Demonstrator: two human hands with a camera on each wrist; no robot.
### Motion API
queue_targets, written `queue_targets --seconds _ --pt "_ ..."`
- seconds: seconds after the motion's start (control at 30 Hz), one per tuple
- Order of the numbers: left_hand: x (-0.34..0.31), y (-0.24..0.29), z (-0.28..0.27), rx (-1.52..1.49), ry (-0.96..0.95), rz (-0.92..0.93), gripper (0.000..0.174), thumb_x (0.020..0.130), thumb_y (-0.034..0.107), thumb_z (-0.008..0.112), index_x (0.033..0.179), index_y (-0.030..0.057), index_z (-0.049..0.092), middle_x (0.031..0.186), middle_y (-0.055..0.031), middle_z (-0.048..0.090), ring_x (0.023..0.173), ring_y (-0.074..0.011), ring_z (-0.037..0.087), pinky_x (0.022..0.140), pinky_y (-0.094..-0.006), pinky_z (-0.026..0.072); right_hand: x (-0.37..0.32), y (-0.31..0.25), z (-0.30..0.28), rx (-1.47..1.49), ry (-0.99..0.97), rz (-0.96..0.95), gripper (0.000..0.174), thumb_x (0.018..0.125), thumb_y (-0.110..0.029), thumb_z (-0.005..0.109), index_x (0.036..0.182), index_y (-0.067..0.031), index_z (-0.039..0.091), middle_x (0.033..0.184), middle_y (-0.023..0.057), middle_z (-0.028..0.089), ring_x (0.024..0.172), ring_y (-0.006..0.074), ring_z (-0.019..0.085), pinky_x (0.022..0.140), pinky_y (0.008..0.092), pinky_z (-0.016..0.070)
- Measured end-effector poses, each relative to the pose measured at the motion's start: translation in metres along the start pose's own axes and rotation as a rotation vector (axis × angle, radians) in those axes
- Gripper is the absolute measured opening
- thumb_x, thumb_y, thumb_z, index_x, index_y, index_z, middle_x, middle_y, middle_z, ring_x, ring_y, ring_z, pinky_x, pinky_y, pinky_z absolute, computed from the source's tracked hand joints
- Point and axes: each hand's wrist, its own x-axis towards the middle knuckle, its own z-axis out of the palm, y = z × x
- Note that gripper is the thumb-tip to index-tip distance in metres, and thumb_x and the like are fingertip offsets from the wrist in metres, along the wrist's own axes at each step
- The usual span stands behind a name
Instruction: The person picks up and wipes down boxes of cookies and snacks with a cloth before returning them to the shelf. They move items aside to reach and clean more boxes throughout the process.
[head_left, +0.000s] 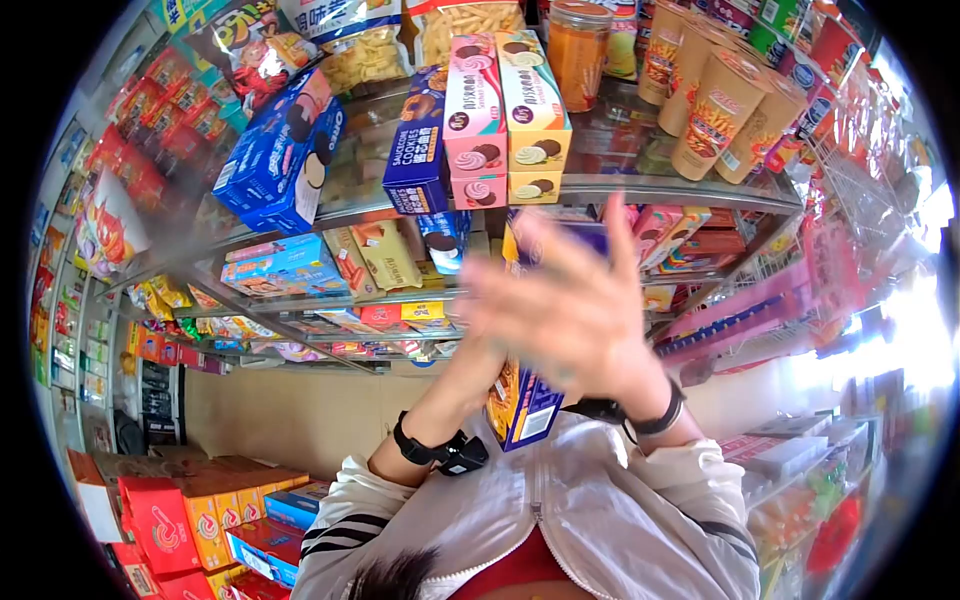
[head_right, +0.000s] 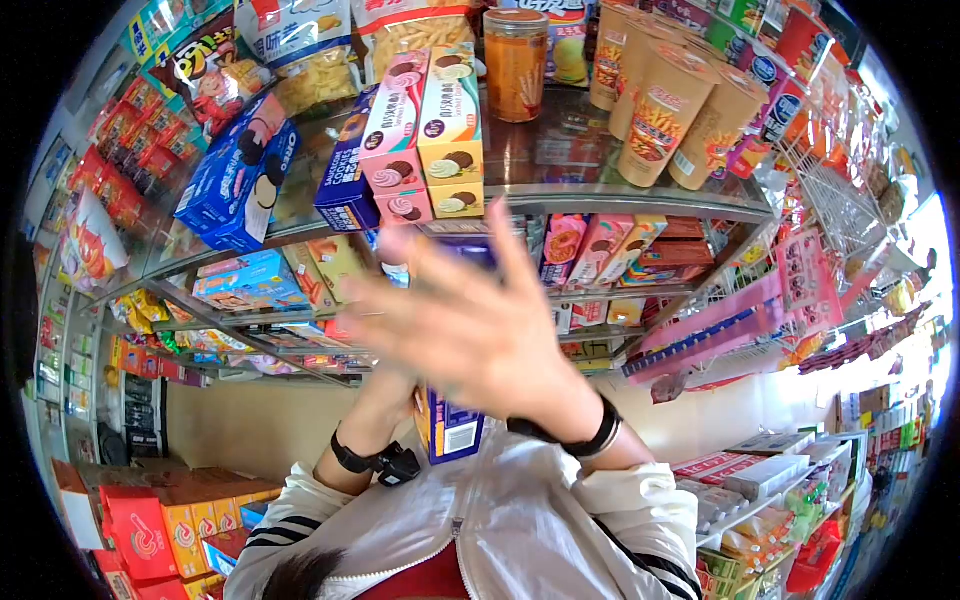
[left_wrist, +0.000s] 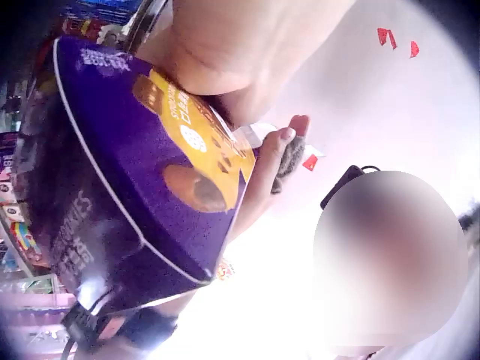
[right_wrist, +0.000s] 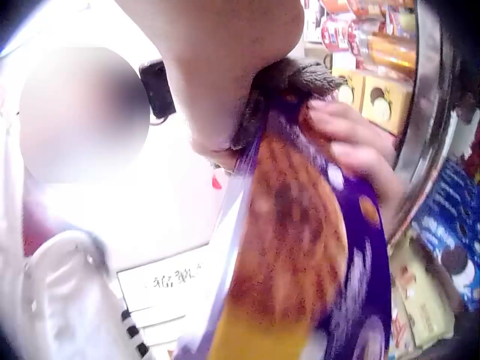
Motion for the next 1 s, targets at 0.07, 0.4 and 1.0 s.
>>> queue_targets --seconds 0.07,0.4,1.0 --pt "0.007 0.001 0.007 -0.161 0.004 -0.182 0.058 0.104 0.049 0.032 0.14 0.004 0.041 0.123 -0.0112 0.06 0.111 -0.0186 0.061 0.097 -0.034 0.0496 0.017 0.025 -0.015 0.007 0.012 0.146 0.044 0.077 -0.014 0.07 0.12 -0.0261 0.068 0.132 -0.0036 0.061 0.137 0.029 0.042 0.117 0.0594 0.0134" --pt "0.005 0.035 -0.01 -0.354 0.321 0.198 0.071 0.099 0.063 0.028 0.147 0.0097 0.028 0.134 -0.0093 0.051 0.116 -0.0188 0.056 0.101 -0.0363 0.0457 -0.032 -0.028 0.022 0.34 -0.119 0.08 0.051 0.074 -0.014 0.065 0.123 -0.03 0.065 0.137 -0.0101 0.055 0.138 0.0182 0.04 0.118 0.0574 0.0203" --pt "0.012 0.037 -0.03 -0.723 -0.028 0.04 0.07 0.098 0.065 0.031 0.124 0.0052 0.055 0.107 -0.0094 0.065 0.09 -0.0199 0.067 0.076 -0.035 0.0577 -0.044 -0.051 0.01 0.29 0.014 0.123 0.03 0.085 -0.019 0.062 0.114 -0.0238 0.068 0.133 -0.0067 0.059 0.13 0.02 0.05 0.113 0.054 0.0284"
